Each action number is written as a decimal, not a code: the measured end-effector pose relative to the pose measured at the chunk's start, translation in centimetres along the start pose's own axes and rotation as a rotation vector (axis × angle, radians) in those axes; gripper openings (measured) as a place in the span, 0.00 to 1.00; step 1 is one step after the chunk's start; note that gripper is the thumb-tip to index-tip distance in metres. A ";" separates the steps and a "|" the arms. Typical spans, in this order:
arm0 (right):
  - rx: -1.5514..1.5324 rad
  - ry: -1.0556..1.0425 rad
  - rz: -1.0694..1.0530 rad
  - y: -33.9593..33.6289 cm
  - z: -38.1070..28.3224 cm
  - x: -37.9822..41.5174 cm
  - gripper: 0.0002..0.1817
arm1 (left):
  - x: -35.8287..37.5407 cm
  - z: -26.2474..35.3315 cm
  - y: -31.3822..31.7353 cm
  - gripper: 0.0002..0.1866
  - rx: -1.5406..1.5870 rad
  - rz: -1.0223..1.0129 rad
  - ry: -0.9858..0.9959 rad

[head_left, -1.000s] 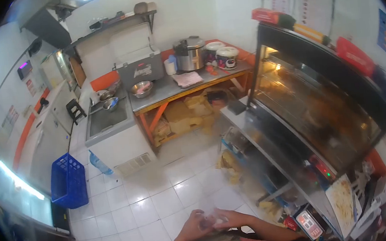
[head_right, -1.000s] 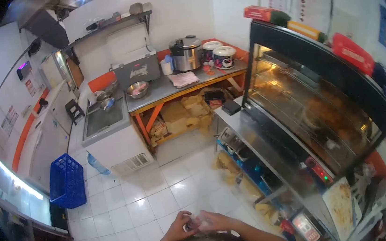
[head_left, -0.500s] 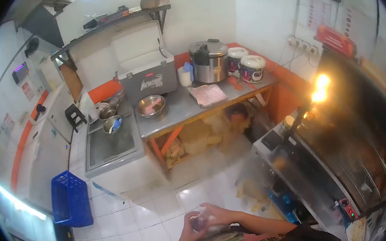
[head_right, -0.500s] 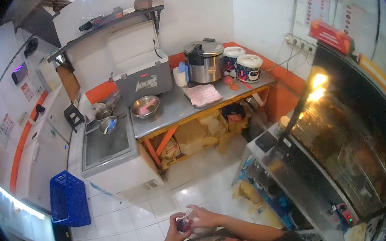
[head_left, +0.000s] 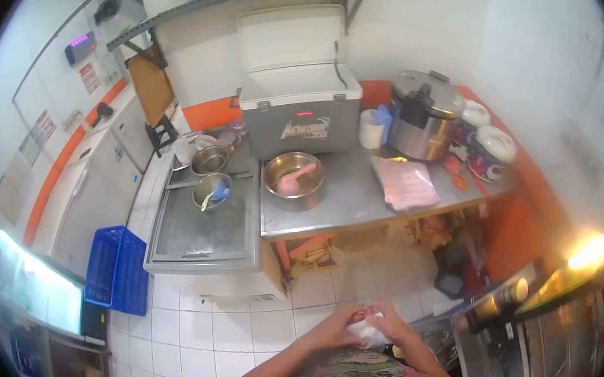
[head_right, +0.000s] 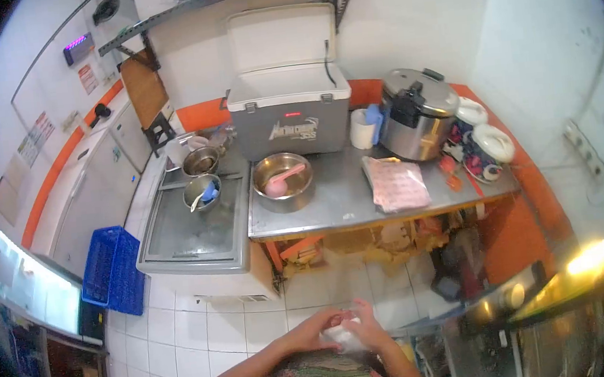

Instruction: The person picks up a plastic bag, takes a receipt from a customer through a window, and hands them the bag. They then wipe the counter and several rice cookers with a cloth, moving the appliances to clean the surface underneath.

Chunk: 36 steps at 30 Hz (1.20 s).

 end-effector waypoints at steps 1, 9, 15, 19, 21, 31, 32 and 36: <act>-0.066 0.005 0.000 -1.8 1.1 -3.1 0.38 | -1.6 -0.6 -1.3 0.43 0.007 0.018 -0.075; -0.360 -0.106 0.261 -7.3 -13.2 -18.7 0.35 | -6.9 -7.9 -23.7 0.35 -0.144 0.820 -0.310; -0.157 0.052 0.519 -7.7 -14.5 -26.9 0.16 | -6.8 -18.2 -47.4 0.36 -0.046 1.489 -0.295; -0.331 0.117 0.572 -6.9 -12.9 -29.9 0.22 | -10.8 -26.8 -64.6 0.37 -0.456 1.726 -0.334; -0.349 0.139 0.570 -5.1 -13.9 -31.1 0.21 | -14.4 -27.3 -71.8 0.38 -0.589 1.731 -0.309; -0.098 0.426 0.717 -0.9 -13.4 -37.1 0.23 | -25.1 -39.9 -89.5 0.52 -0.809 1.471 -0.894; -0.082 0.435 0.703 -0.5 -13.4 -37.8 0.23 | -25.9 -40.8 -89.1 0.56 -0.843 1.371 -1.009; -0.163 0.329 0.652 1.1 -12.8 -39.7 0.24 | -27.1 -48.5 -86.2 0.66 -0.931 0.848 -1.061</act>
Point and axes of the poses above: each hand's wrist, its own x-axis away from the middle knuckle, its own y-axis out of the palm, z = x × y, the point moved 3 cm from there along -x, towards the middle knuckle, and after that the axes turned 7 degrees about -x, right-handed, at the moved point
